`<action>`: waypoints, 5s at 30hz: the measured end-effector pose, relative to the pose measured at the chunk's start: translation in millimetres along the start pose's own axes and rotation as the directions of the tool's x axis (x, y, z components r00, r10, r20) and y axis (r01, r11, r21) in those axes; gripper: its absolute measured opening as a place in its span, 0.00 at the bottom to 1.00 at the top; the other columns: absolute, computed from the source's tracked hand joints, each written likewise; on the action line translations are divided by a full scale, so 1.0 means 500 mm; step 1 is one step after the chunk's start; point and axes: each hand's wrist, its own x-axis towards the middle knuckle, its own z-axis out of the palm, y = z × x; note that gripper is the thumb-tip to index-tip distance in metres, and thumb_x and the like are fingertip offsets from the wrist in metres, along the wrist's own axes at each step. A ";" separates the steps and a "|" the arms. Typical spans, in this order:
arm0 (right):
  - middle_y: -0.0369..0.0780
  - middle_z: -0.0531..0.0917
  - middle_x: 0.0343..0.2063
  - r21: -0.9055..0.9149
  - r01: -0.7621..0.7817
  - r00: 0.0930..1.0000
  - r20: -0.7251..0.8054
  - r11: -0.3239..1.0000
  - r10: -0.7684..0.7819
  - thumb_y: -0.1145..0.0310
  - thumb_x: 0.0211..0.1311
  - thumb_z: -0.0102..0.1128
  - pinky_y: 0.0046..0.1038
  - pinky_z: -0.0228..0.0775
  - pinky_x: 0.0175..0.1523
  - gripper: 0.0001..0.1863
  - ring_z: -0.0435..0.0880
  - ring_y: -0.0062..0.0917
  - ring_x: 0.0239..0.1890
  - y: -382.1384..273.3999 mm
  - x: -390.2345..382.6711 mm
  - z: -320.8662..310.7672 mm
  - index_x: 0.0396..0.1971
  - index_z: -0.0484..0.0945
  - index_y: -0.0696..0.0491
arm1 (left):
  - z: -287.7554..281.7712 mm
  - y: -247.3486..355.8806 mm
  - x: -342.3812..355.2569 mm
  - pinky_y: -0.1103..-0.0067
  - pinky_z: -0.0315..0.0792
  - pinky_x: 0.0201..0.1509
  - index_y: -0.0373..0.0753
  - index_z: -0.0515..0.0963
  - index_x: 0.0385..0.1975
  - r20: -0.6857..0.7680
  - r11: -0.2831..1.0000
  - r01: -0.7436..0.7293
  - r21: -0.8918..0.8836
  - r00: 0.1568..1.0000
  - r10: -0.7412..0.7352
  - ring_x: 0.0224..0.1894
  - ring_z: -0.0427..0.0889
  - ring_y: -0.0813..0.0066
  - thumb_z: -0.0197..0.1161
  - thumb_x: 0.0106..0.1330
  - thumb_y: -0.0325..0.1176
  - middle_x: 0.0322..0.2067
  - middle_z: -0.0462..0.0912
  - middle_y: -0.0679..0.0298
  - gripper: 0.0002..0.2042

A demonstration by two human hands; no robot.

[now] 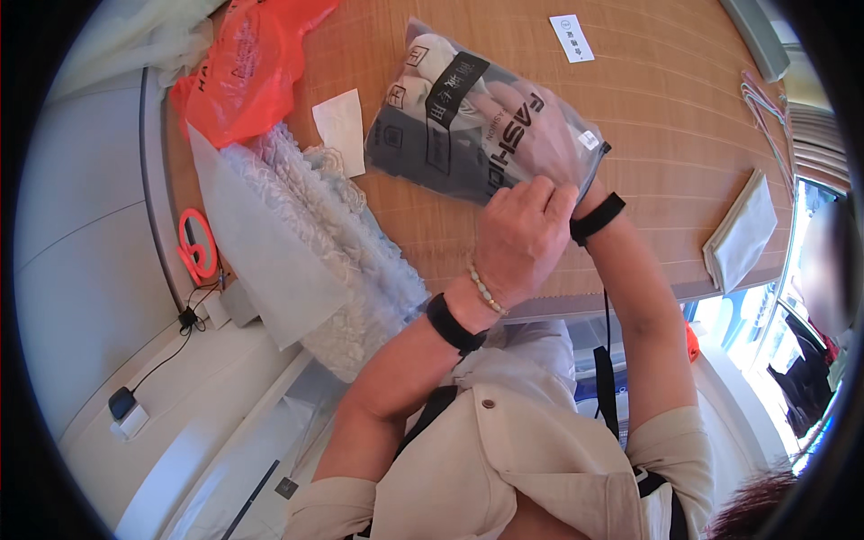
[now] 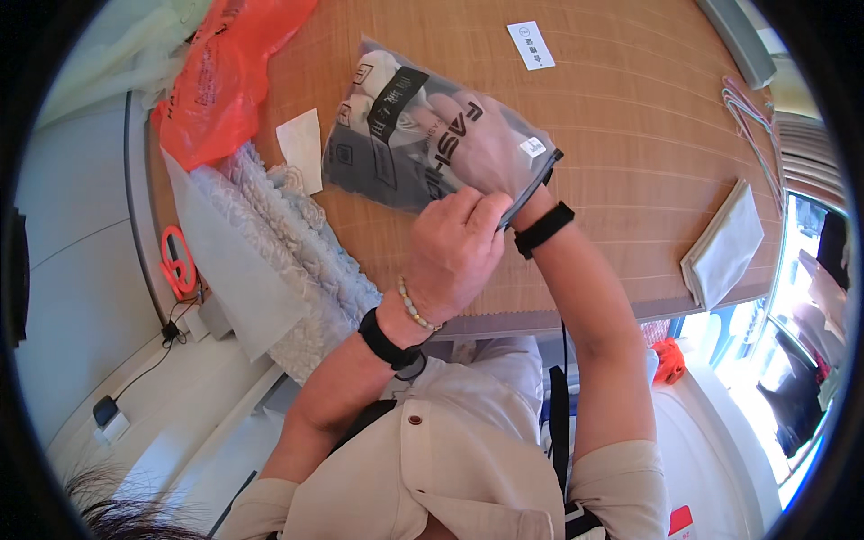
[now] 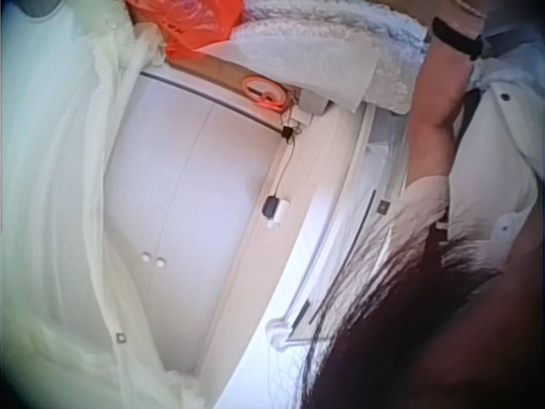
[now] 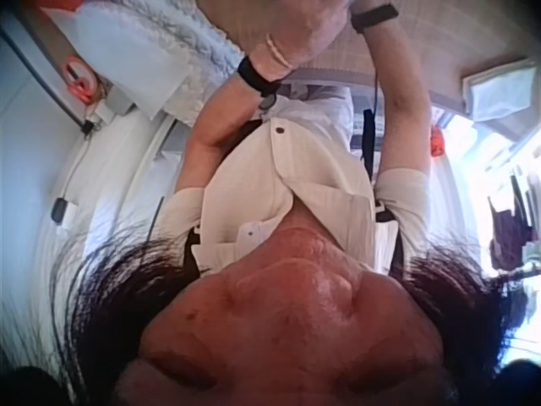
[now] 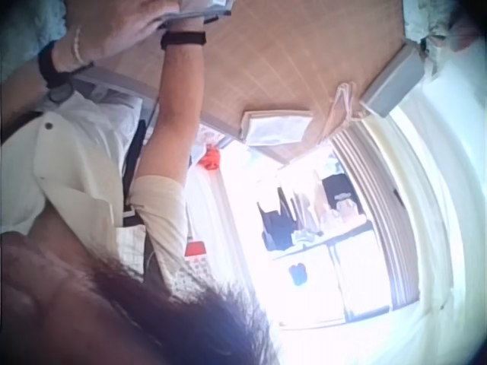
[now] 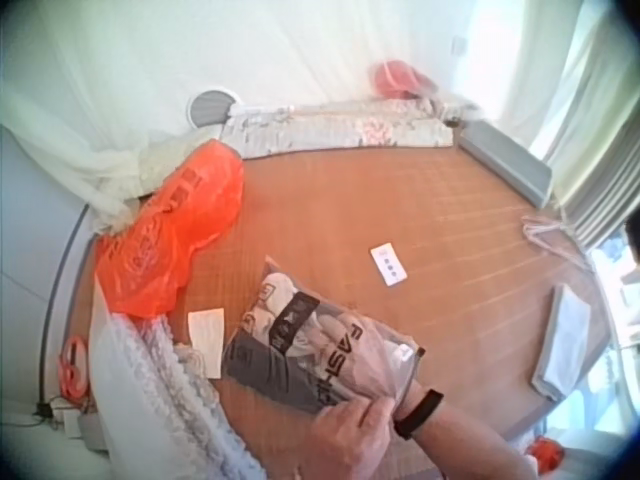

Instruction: Folding a white t-shirt and placing it into a plastic zipper bag.

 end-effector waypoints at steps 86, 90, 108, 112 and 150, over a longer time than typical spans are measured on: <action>0.46 0.74 0.48 0.089 -0.157 0.809 0.582 0.984 0.077 0.66 0.55 0.55 0.35 0.67 0.52 0.16 0.74 0.41 0.48 -0.043 0.088 0.051 0.45 0.75 0.49 | 0.020 -0.332 -0.167 0.64 0.79 0.32 0.28 0.70 0.44 0.479 -0.405 0.335 -0.851 0.174 -0.861 0.29 0.82 0.59 0.47 0.63 0.61 0.33 0.77 0.52 0.33; 0.46 0.74 0.48 0.033 -0.194 0.788 0.600 0.980 0.136 0.66 0.55 0.55 0.36 0.67 0.51 0.16 0.74 0.42 0.48 -0.040 0.088 0.063 0.45 0.75 0.49 | 0.017 -0.322 -0.154 0.64 0.79 0.32 0.27 0.69 0.44 0.486 -0.426 0.356 -0.832 0.096 -0.869 0.29 0.82 0.57 0.45 0.63 0.63 0.33 0.78 0.50 0.35; 0.47 0.76 0.46 0.313 -0.281 0.870 0.481 0.907 0.103 0.59 0.56 0.57 0.39 0.65 0.52 0.21 0.73 0.44 0.49 -0.065 0.071 0.034 0.49 0.73 0.52 | 0.012 -0.337 -0.159 0.63 0.78 0.38 0.26 0.67 0.49 0.523 -0.453 0.378 -0.808 0.102 -0.846 0.34 0.81 0.56 0.41 0.58 0.70 0.37 0.77 0.48 0.44; 0.48 0.77 0.42 0.269 -0.478 0.787 0.554 0.836 0.272 0.60 0.57 0.58 0.36 0.65 0.52 0.18 0.74 0.42 0.47 -0.101 0.114 0.022 0.44 0.75 0.54 | 0.016 -0.338 -0.165 0.63 0.79 0.34 0.25 0.68 0.47 0.532 -0.465 0.356 -0.810 0.114 -0.839 0.31 0.82 0.56 0.43 0.60 0.68 0.35 0.78 0.47 0.41; 0.49 0.76 0.41 0.194 -0.183 0.877 0.476 0.964 0.071 0.61 0.60 0.51 0.36 0.67 0.50 0.17 0.76 0.38 0.46 -0.081 0.137 0.072 0.48 0.72 0.51 | -0.062 -0.265 -0.063 0.77 0.73 0.34 0.37 0.77 0.32 -0.260 0.703 0.655 -0.276 0.654 -0.711 0.30 0.79 0.66 0.63 0.56 0.30 0.29 0.79 0.57 0.07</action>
